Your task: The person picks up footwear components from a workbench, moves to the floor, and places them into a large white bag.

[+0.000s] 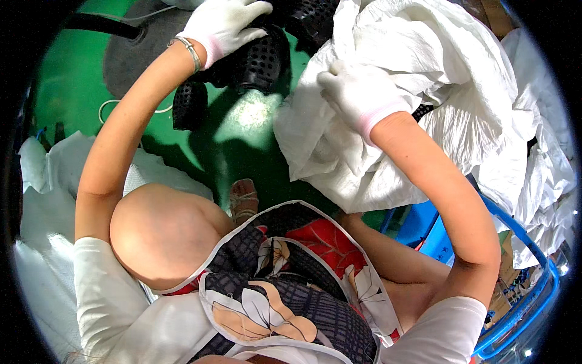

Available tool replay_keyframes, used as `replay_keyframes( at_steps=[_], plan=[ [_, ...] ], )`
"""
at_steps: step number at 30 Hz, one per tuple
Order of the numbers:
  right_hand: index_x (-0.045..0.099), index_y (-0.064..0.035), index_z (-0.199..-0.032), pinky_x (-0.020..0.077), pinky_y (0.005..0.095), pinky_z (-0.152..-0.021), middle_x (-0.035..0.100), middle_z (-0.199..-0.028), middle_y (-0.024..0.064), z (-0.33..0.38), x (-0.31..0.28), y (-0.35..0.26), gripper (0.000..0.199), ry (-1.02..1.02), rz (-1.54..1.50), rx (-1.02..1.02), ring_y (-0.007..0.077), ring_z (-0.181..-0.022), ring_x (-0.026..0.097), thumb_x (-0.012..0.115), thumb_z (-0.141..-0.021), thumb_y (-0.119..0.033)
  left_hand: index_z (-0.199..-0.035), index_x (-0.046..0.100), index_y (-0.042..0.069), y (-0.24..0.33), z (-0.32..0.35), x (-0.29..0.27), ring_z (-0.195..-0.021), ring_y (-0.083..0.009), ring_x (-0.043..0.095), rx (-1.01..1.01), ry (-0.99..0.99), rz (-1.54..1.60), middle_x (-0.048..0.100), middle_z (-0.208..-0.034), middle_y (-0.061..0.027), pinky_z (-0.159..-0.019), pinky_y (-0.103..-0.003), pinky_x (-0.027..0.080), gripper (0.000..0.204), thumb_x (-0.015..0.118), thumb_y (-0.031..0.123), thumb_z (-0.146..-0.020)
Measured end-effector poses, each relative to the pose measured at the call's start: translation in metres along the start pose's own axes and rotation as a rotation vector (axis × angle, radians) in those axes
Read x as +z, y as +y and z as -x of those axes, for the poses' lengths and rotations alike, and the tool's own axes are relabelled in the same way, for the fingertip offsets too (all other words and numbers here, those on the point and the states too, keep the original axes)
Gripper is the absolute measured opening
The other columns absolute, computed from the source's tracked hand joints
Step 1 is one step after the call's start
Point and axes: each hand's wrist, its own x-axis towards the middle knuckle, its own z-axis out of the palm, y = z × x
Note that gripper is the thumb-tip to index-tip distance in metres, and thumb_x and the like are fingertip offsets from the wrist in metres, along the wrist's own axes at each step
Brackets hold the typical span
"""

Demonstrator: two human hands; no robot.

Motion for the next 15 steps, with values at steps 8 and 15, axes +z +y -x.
replay_keyframes(
  at_steps=[8,15],
  plan=[
    [0.061,-0.0081,-0.111,0.0495,0.0432,-0.075,0.06,-0.108,0.018,0.036,-0.077,-0.01,0.03,-0.061,-0.118,-0.055,0.0354,-0.086,0.061,0.059,-0.083,-0.018,-0.085,0.068,0.016,0.045,0.01,-0.051,-0.085,-0.0277,0.064,0.234,-0.507,0.27,0.066,-0.085,-0.007,-0.073,-0.044,0.05,0.031,0.069,0.043,-0.068],
    [0.063,-0.0106,-0.115,0.0475,0.0421,-0.09,0.063,-0.109,0.0203,0.066,-0.032,0.074,0.037,-0.694,0.025,0.451,0.0364,-0.101,0.061,0.055,-0.084,-0.031,-0.091,0.07,0.02,0.069,0.032,-0.039,-0.111,-0.022,0.05,0.287,-0.772,0.057,0.058,-0.111,0.0019,-0.094,-0.038,0.038,0.032,0.072,0.044,-0.07]
  ],
)
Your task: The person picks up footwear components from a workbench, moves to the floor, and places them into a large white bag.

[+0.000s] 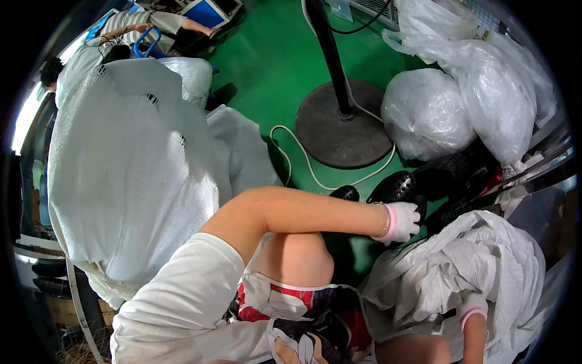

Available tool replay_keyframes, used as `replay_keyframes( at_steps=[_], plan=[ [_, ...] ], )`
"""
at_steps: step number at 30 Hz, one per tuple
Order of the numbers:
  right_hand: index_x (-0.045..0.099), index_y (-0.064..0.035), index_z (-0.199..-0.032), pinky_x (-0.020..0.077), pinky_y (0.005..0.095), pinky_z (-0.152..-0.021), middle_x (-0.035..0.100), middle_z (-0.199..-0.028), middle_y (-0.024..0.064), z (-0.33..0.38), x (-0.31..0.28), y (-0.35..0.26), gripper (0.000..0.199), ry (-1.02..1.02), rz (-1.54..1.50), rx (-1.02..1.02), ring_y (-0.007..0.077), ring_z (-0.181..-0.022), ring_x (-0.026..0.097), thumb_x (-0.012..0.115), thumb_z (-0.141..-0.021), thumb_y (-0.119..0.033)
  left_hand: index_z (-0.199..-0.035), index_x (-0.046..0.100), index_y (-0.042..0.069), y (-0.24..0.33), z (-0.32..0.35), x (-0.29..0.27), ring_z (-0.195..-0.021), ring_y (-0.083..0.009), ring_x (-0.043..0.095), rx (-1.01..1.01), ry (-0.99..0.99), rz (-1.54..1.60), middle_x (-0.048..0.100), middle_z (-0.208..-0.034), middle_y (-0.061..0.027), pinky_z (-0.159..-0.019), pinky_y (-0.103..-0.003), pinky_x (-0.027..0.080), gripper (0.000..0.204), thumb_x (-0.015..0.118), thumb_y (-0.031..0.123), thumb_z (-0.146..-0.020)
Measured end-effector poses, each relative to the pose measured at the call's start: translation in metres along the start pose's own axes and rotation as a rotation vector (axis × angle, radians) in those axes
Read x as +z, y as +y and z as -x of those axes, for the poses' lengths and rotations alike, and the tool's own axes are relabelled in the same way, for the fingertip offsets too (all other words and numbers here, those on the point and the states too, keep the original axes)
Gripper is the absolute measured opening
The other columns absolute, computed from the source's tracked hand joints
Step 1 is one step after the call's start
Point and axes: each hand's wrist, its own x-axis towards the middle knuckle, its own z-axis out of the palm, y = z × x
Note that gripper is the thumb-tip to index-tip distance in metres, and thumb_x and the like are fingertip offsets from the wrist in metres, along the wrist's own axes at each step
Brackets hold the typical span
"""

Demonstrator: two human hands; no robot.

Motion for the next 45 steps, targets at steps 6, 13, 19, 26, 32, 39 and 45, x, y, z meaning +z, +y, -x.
replay_keyframes(
  at_steps=[6,13,19,26,32,39,45],
  plan=[
    [0.065,-0.0041,-0.111,0.0467,0.0404,-0.092,0.061,-0.117,0.0207,-0.019,0.081,0.091,0.037,0.15,0.019,0.14,0.035,-0.108,0.059,0.05,-0.088,-0.029,-0.096,0.07,0.006,0.018,-0.062,-0.079,-0.087,-0.0281,0.067,-0.112,0.005,0.469,0.069,-0.096,-0.0159,-0.074,-0.038,0.054,0.024,0.061,0.015,-0.076],
    [0.054,0.0018,-0.124,0.0419,0.0372,-0.095,0.058,-0.12,0.0246,-0.045,0.053,0.048,0.059,0.248,-0.505,0.098,0.0343,-0.114,0.055,0.05,-0.089,-0.045,-0.109,0.059,0.005,0.052,-0.1,-0.107,-0.099,-0.0352,0.06,-0.317,0.148,0.634,0.064,-0.103,-0.0193,-0.087,-0.041,0.047,0.043,0.058,0.038,-0.083],
    [0.053,-0.0009,-0.123,0.0424,0.0259,-0.087,0.056,-0.115,0.0076,-0.01,0.04,0.048,0.039,0.283,-1.431,-0.361,0.0136,-0.103,0.051,0.053,-0.091,-0.022,-0.135,0.035,0.003,0.08,-0.156,-0.097,-0.107,-0.0465,0.054,-0.429,0.465,0.793,0.048,-0.119,-0.0359,-0.094,-0.044,0.044,0.087,0.071,0.048,-0.069],
    [0.059,-0.0028,-0.092,0.0402,0.0229,-0.07,0.056,-0.086,0.0022,-0.013,0.019,0.036,0.022,0.292,-1.336,-0.464,0.0094,-0.076,0.047,0.047,-0.093,-0.022,-0.129,0.046,0.002,0.069,-0.197,-0.029,-0.104,-0.0374,0.057,-0.436,0.901,0.87,0.058,-0.109,-0.0285,-0.091,-0.039,0.045,0.054,0.053,0.011,-0.076],
    [0.063,-0.0013,-0.088,0.046,0.0305,-0.069,0.06,-0.08,0.0051,-0.034,0.035,0.071,0.033,0.151,-0.784,0.091,0.0168,-0.072,0.056,0.043,-0.092,-0.028,-0.095,0.068,0.001,0.037,-0.135,-0.127,-0.079,-0.013,0.06,-0.189,1.018,1.58,0.066,-0.085,-0.0073,-0.071,-0.025,0.047,0.022,0.064,0.021,-0.086],
    [0.059,-0.0019,-0.113,0.0443,0.03,-0.086,0.062,-0.104,0.0119,-0.022,-0.036,0.177,0.039,0.894,-0.638,0.276,0.0211,-0.097,0.057,0.047,-0.093,-0.033,-0.12,0.055,-0.009,0.015,-0.097,-0.167,-0.092,-0.0108,0.058,-0.182,1.189,1.722,0.063,-0.106,-0.0078,-0.081,-0.024,0.047,0.037,0.051,0.006,-0.086],
    [0.059,-0.002,-0.112,0.0442,0.0309,-0.088,0.062,-0.106,0.0159,0.052,-0.108,0.165,0.042,1.129,-0.876,0.196,0.0227,-0.1,0.058,0.045,-0.093,-0.037,-0.12,0.055,-0.007,0.019,-0.077,-0.168,-0.097,-0.0155,0.058,-0.064,1.37,1.767,0.062,-0.109,-0.011,-0.087,-0.028,0.046,0.038,0.045,0.007,-0.086]
  ],
)
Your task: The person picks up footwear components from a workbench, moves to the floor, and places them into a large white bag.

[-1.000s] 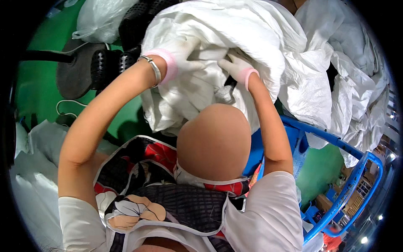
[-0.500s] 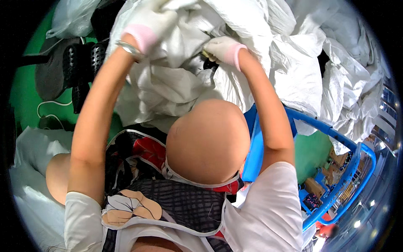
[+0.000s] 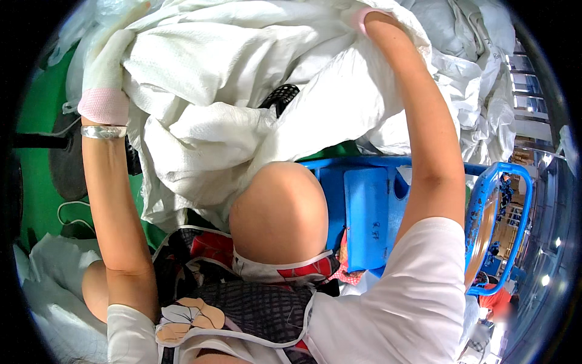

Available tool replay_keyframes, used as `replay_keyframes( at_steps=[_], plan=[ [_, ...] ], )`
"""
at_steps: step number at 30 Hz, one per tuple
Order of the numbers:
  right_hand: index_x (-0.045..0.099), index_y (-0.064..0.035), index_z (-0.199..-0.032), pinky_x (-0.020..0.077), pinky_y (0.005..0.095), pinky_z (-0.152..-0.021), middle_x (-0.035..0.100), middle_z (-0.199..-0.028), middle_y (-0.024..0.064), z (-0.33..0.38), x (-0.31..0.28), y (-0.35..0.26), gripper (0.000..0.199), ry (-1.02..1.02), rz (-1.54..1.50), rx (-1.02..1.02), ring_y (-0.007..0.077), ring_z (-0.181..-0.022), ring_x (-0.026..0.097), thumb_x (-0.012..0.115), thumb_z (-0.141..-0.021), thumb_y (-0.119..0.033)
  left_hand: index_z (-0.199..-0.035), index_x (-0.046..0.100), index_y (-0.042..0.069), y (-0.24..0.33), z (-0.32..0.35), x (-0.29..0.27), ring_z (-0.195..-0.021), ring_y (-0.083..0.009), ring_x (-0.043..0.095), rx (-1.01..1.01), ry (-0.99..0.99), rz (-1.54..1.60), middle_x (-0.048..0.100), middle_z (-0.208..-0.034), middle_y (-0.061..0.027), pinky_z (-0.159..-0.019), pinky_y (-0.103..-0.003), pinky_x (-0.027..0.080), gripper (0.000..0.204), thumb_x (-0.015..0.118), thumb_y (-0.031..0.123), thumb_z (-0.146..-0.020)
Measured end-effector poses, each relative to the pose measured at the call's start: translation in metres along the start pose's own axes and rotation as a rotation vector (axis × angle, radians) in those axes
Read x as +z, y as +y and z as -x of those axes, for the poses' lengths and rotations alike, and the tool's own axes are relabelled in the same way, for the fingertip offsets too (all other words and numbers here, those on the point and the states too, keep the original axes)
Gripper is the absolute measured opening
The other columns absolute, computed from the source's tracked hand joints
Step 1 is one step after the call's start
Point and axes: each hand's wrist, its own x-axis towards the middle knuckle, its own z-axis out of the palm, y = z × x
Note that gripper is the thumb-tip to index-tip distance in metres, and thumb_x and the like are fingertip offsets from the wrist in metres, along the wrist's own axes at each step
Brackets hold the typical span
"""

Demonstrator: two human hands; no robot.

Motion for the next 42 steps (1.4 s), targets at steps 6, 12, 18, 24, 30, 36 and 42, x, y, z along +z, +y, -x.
replay_keyframes(
  at_steps=[6,12,18,24,30,36,42],
  plan=[
    [0.059,-0.002,-0.112,0.044,0.0317,-0.089,0.062,-0.108,0.0199,0.051,-0.01,0.002,0.045,-0.04,-0.162,0.213,0.0244,-0.103,0.059,0.044,-0.092,-0.04,-0.12,0.054,-0.007,-0.01,0.003,0.004,-0.107,-0.0222,0.057,-0.026,-0.113,0.075,0.06,-0.116,-0.0154,-0.094,-0.032,0.044,0.039,0.044,0.009,-0.087],
    [0.057,-0.0058,-0.115,0.0454,0.0348,-0.09,0.061,-0.111,0.0188,0.087,0.066,0.015,0.044,-0.408,-0.035,-0.068,0.029,-0.102,0.059,0.043,-0.093,-0.042,-0.12,0.056,-0.003,-0.022,0.005,0.011,-0.102,-0.018,0.058,-0.193,-0.219,-0.115,0.062,-0.113,-0.0101,-0.089,-0.029,0.045,0.04,0.056,0.013,-0.084],
    [0.06,-0.0073,-0.109,0.0489,0.0358,-0.079,0.063,-0.103,0.017,0.124,0.123,0.035,0.028,-1.116,0.643,-0.661,0.0332,-0.09,0.061,0.05,-0.086,-0.02,-0.125,0.058,0.002,-0.044,0.002,-0.002,-0.082,-0.0016,0.05,-0.265,-0.361,-0.579,0.061,-0.103,0.0025,-0.076,-0.016,0.042,0.04,0.062,0.017,-0.088],
    [0.062,-0.0051,-0.086,0.0504,0.0325,-0.067,0.063,-0.085,0.0133,0.122,0.112,-0.002,0.016,-1.187,0.489,-0.269,0.0259,-0.083,0.061,0.052,-0.085,-0.018,-0.125,0.058,0.0,-0.054,0.008,-0.006,-0.085,-0.0024,0.052,-0.358,-0.389,-0.551,0.063,-0.104,-0.0004,-0.079,-0.017,0.043,0.039,0.058,0.015,-0.089],
    [0.058,-0.0044,-0.113,0.0507,0.0324,-0.071,0.066,-0.093,0.0101,0.088,0.156,0.05,0.041,-0.522,-0.108,0.301,0.0216,-0.078,0.062,0.056,-0.086,-0.035,-0.126,0.055,-0.002,-0.057,0.023,0.029,-0.105,-0.0139,0.059,-0.218,-0.514,-0.246,0.064,-0.114,-0.0105,-0.094,-0.025,0.043,0.037,0.05,0.01,-0.091],
    [0.052,-0.0055,-0.128,0.0426,0.0378,-0.095,0.06,-0.119,0.0203,0.114,0.163,0.044,0.056,-0.809,0.604,0.119,0.036,-0.108,0.057,0.053,-0.086,-0.043,-0.117,0.061,0.001,-0.072,0.046,0.049,-0.074,-0.008,0.061,-0.137,-0.62,-0.265,0.063,-0.084,-0.0021,-0.065,-0.021,0.048,0.029,0.05,0.011,-0.091],
    [0.052,-0.0049,-0.128,0.0418,0.0381,-0.095,0.059,-0.121,0.0198,0.126,0.157,0.054,0.056,-0.785,0.584,0.183,0.036,-0.109,0.056,0.052,-0.087,-0.043,-0.119,0.06,0.005,-0.048,0.066,0.064,-0.052,-0.0058,0.056,-0.293,-0.601,-0.329,0.058,-0.06,0.0003,-0.046,-0.022,0.044,0.031,0.049,0.006,-0.089]
  ],
)
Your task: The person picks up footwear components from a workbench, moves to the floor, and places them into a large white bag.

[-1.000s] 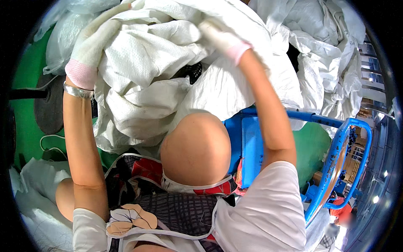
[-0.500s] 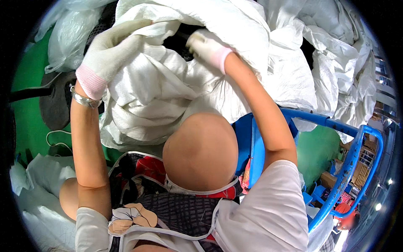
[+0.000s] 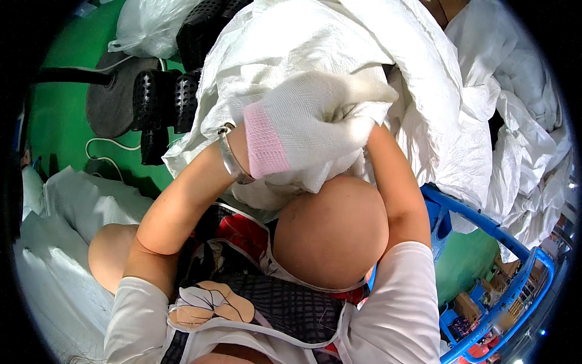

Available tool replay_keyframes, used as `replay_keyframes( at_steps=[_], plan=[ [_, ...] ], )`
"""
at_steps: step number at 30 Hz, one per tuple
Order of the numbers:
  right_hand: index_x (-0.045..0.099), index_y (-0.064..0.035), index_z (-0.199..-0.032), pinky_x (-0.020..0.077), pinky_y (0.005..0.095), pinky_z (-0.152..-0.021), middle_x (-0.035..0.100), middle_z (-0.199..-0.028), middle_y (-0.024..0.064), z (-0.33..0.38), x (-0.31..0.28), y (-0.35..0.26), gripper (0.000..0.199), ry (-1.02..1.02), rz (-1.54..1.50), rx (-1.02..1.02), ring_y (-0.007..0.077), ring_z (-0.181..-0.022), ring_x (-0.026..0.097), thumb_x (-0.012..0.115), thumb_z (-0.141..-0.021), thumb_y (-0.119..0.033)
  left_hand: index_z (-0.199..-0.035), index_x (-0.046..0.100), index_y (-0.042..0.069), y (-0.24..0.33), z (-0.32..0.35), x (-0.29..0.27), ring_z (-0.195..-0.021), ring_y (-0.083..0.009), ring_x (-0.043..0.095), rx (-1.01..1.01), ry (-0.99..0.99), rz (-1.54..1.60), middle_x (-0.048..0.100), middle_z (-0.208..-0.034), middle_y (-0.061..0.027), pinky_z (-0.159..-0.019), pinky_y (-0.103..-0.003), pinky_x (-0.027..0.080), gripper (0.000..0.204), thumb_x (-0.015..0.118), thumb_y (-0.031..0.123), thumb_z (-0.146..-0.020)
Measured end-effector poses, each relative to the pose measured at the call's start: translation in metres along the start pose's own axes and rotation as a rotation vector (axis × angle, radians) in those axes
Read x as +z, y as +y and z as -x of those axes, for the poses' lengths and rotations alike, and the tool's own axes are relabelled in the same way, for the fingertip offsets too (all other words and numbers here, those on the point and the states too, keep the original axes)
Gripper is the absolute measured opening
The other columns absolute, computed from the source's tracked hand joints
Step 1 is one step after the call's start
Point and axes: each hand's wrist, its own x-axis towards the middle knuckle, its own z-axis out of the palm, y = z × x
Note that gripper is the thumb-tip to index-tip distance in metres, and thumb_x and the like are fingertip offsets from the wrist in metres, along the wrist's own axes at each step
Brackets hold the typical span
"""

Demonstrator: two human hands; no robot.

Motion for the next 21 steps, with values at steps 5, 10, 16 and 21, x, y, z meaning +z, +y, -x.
replay_keyframes(
  at_steps=[5,10,16,21],
  plan=[
    [0.052,-0.0043,-0.128,0.0412,0.0384,-0.096,0.059,-0.122,0.0194,0.0,0.007,0.001,0.056,0.058,-0.059,0.074,0.036,-0.11,0.056,0.052,-0.088,-0.043,-0.118,0.062,0.006,0.002,-0.002,-0.004,-0.057,-0.0061,0.057,0.059,-0.001,-0.058,0.061,-0.065,-0.002,-0.049,-0.021,0.044,0.033,0.049,0.006,-0.088],
    [0.052,-0.0038,-0.127,0.0405,0.0387,-0.096,0.058,-0.123,0.0189,0.035,-0.02,0.02,0.056,0.463,-0.341,0.219,0.036,-0.111,0.056,0.051,-0.088,-0.043,-0.113,0.066,0.008,-0.03,-0.015,-0.028,-0.059,-0.0101,0.057,0.184,0.296,-0.258,0.065,-0.074,-0.0063,-0.055,-0.024,0.046,0.034,0.045,0.008,-0.086],
    [0.06,0.0066,-0.113,0.0479,0.0281,-0.082,0.064,-0.098,0.0099,0.122,-0.064,0.025,0.032,0.465,-1.211,-0.142,0.0156,-0.091,0.06,0.058,-0.087,-0.013,-0.111,0.062,0.013,-0.054,-0.02,-0.039,-0.098,-0.0366,0.059,0.101,0.302,-0.734,0.062,-0.101,-0.0209,-0.085,-0.04,0.049,0.034,0.05,0.021,-0.081],
    [0.062,0.0044,-0.109,0.05,0.0277,-0.075,0.065,-0.095,0.0086,0.113,-0.067,0.018,0.03,0.318,-0.855,-0.592,0.0162,-0.085,0.062,0.062,-0.083,-0.011,-0.127,0.05,0.01,0.012,-0.019,-0.045,-0.101,-0.0278,0.06,0.663,0.225,-1.034,0.061,-0.11,-0.0129,-0.089,-0.036,0.048,0.05,0.064,0.021,-0.08]
  ],
)
